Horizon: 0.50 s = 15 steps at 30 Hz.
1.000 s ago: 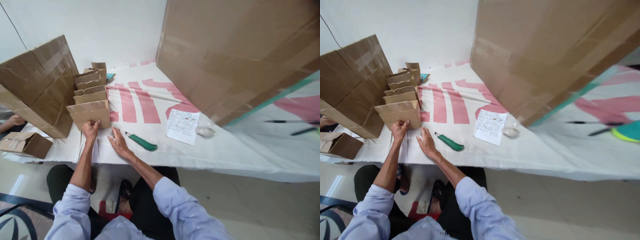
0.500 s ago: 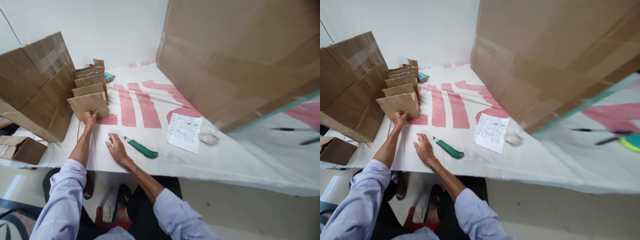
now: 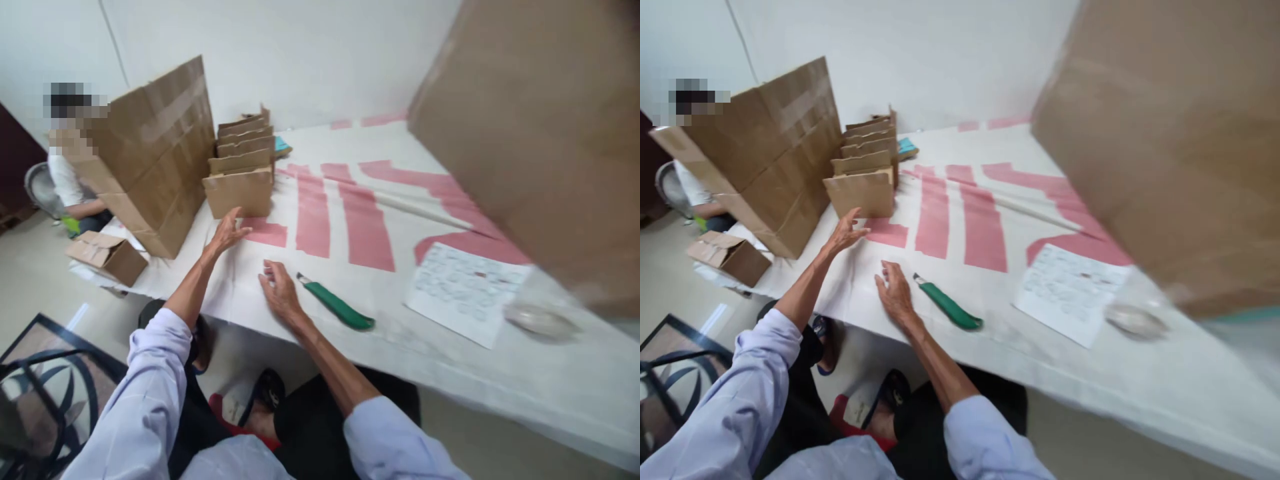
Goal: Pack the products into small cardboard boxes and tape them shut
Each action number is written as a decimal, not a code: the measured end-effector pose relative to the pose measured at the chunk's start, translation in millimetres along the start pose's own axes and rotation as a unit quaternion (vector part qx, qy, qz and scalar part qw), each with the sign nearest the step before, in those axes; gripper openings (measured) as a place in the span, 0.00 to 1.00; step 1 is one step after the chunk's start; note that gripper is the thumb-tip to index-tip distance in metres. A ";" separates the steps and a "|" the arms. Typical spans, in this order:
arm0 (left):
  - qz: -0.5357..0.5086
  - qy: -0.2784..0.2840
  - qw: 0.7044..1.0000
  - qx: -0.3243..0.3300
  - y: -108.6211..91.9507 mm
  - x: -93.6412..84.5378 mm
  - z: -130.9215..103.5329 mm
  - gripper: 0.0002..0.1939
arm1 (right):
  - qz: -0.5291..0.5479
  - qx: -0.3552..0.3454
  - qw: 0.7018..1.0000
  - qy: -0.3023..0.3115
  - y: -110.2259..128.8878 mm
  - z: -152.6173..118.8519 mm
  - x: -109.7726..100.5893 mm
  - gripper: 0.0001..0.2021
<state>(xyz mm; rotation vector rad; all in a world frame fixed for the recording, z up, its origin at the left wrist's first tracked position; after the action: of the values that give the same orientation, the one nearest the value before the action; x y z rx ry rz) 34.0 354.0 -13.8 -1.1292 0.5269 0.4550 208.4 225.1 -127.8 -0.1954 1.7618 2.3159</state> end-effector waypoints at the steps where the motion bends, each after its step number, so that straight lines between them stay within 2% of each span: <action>1: 0.021 -0.006 1.000 0.019 -7.2 -15.7 -18.9 0.37 | -0.003 -0.002 1.000 -0.002 -2.0 -1.0 0.0 0.19; 3: 0.088 -0.033 0.992 0.079 -28.6 -57.5 -60.6 0.34 | -0.014 -0.006 1.000 -0.005 -4.3 -2.5 0.2 0.19; 4: 0.130 -0.059 0.985 0.102 -38.6 -84.0 -82.9 0.31 | -0.021 -0.008 1.000 -0.005 -4.5 -3.0 0.3 0.19; 6: 0.215 -0.138 0.961 0.104 -49.2 -148.0 -127.3 0.23 | -0.036 -0.014 0.999 -0.002 -3.8 -3.7 0.9 0.19; 8: 0.279 -0.218 0.933 0.070 -46.2 -215.7 -167.4 0.17 | -0.050 -0.017 0.999 0.004 -3.0 -4.0 2.1 0.18; 10: 0.318 -0.273 0.908 0.016 -30.7 -277.2 -199.4 0.17 | -0.063 -0.020 0.998 0.007 -2.7 -4.0 3.6 0.19; 12: 0.330 -0.307 0.891 -0.054 -4.3 -328.7 -223.7 0.21 | -0.079 -0.024 0.997 0.007 -2.8 -4.0 5.8 0.19; 14: 0.309 -0.340 0.879 -0.129 26.0 -369.1 -244.4 0.28 | -0.095 -0.028 0.995 0.010 -2.7 -4.3 8.9 0.19; 15: 0.286 -0.345 0.882 -0.149 39.5 -382.2 -250.6 0.32 | -0.104 -0.031 0.994 0.013 -2.5 -4.5 10.5 0.19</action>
<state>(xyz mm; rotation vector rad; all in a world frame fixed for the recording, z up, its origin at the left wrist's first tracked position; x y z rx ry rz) -332.7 106.1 106.6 -0.9967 0.1416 1.4332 198.8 222.4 -133.8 -0.4009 1.5986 2.2291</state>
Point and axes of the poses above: each hand's wrist, its own z-axis towards the middle knuckle, its own x-axis out of the palm, y = z × x, the point moved 10 cm from there along z, towards the middle knuckle, and after that the axes turned 10 degrees about x, right-handed, at the moved point
